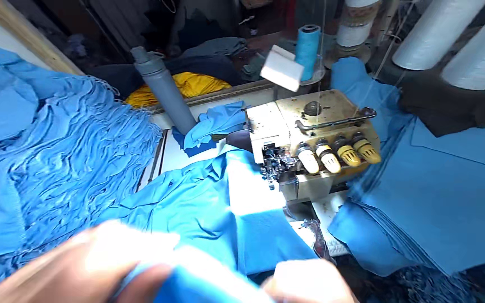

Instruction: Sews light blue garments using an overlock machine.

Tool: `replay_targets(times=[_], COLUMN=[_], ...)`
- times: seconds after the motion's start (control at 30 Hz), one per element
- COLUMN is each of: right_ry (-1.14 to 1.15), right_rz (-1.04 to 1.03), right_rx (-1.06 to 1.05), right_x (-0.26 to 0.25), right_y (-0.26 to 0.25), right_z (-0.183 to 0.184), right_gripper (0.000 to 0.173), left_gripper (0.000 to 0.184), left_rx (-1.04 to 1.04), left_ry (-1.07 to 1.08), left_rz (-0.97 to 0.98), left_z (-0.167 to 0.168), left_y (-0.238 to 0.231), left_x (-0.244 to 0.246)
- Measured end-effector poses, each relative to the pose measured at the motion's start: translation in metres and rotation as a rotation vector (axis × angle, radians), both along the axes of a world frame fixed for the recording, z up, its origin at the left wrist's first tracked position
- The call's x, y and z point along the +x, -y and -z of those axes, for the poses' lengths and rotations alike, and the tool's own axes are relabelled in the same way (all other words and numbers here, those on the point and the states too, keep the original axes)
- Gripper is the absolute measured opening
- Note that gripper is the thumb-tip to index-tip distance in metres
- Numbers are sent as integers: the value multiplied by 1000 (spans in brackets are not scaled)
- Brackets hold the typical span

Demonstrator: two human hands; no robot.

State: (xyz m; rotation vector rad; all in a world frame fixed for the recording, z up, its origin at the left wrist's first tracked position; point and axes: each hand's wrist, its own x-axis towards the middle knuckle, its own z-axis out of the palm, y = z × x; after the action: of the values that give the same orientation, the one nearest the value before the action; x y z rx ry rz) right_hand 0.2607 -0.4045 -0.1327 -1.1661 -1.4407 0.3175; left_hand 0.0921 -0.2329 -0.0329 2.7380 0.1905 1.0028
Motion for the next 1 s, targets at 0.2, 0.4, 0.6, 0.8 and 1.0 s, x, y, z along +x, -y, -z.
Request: replay_targets(times=[0.2, 0.4, 0.6, 0.8, 1.0], right_ry=[-257, -355, -182, -204, -463], right_rz=[256, 219, 342, 515, 332], right_rx=[-400, -274, -134, -59, -156], right_x=[32, 28, 22, 28, 18], right_y=[-29, -26, -21, -26, -17], right_z=[112, 113, 118, 128, 115], right_gripper=[20, 15, 11, 7, 4], left_gripper=[33, 27, 14, 11, 14], left_rx=[37, -10, -346, -393, -325], left_ry=[-266, -150, -93, -143, -216], left_rz=[-90, -71, 117, 39, -48], left_z=[118, 134, 125, 123, 123], left_y=[-51, -33, -35, -40, -35], left_x=[88, 103, 113, 133, 133])
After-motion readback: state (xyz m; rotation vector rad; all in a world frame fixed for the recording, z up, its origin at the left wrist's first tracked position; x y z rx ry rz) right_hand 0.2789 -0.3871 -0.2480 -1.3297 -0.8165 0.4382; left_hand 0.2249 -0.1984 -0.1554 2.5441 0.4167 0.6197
